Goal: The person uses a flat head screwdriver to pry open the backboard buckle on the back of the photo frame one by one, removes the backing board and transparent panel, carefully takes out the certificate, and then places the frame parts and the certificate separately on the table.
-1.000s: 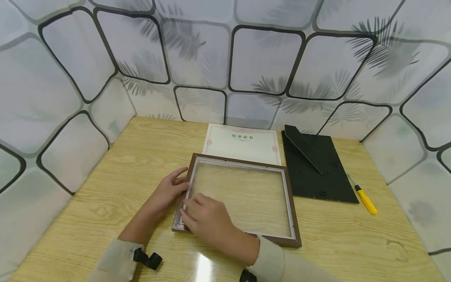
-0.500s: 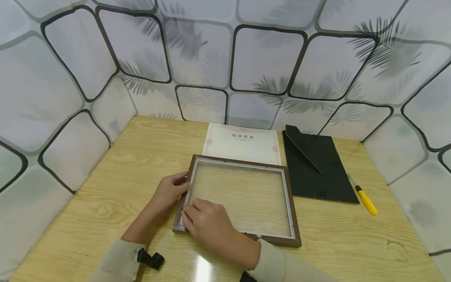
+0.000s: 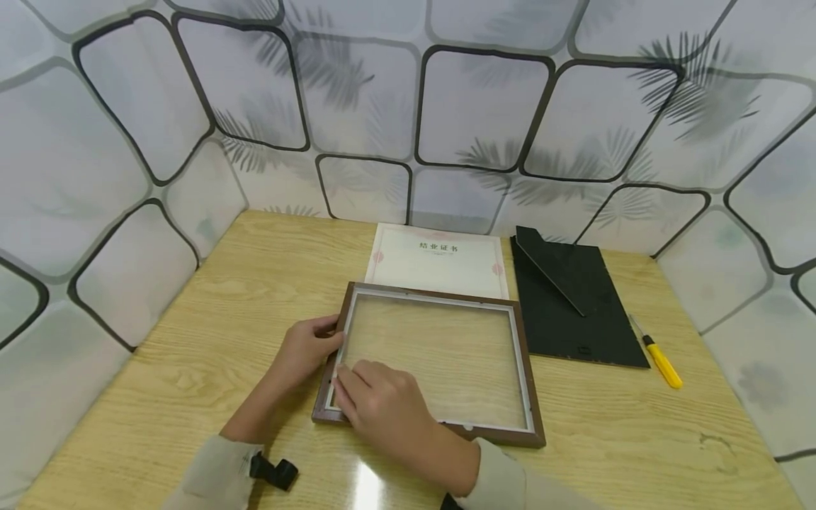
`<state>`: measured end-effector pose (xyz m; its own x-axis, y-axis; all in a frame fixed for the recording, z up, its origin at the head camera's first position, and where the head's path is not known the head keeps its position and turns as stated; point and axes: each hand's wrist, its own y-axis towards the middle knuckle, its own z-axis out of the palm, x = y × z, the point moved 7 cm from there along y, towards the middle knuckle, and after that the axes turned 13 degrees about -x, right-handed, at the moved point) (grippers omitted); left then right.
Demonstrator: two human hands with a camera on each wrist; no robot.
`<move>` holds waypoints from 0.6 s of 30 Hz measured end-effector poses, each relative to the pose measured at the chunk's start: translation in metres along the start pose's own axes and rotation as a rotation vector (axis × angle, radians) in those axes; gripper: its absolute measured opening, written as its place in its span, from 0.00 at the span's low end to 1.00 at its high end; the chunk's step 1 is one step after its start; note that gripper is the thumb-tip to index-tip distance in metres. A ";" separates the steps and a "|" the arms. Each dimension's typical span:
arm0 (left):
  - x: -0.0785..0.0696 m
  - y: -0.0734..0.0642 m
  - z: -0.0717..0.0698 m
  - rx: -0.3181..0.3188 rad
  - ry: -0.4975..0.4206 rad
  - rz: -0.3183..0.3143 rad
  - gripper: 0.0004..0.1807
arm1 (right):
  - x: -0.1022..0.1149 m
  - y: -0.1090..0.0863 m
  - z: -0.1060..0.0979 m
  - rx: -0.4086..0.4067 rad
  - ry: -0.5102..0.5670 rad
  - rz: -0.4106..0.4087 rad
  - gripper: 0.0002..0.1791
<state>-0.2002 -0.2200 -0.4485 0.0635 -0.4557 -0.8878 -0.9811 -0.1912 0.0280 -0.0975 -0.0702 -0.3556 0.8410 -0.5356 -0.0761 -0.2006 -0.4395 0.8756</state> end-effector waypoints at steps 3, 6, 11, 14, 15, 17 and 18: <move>0.000 0.000 0.000 -0.002 0.021 0.010 0.26 | -0.003 0.004 -0.003 -0.048 -0.013 -0.015 0.04; 0.000 0.001 0.001 -0.004 0.038 0.009 0.26 | -0.005 0.008 -0.006 -0.085 -0.031 -0.015 0.04; 0.002 0.000 0.001 -0.014 0.052 0.005 0.26 | -0.009 0.016 -0.015 -0.113 -0.035 0.007 0.08; 0.002 0.001 0.001 -0.018 0.051 0.003 0.27 | -0.012 0.021 -0.023 -0.133 -0.031 0.017 0.13; 0.002 0.001 0.002 -0.018 0.051 0.001 0.27 | -0.013 0.023 -0.025 -0.140 -0.030 0.019 0.15; 0.002 0.001 0.002 -0.015 0.048 -0.005 0.27 | -0.016 0.026 -0.031 -0.153 -0.024 0.027 0.16; 0.002 0.001 0.002 -0.012 0.046 -0.008 0.27 | -0.018 0.028 -0.034 -0.159 -0.022 0.032 0.15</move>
<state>-0.2016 -0.2189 -0.4512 0.0800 -0.4940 -0.8658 -0.9784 -0.2051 0.0265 -0.1007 -0.0484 -0.3138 0.8239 -0.5640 -0.0562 -0.1436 -0.3037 0.9419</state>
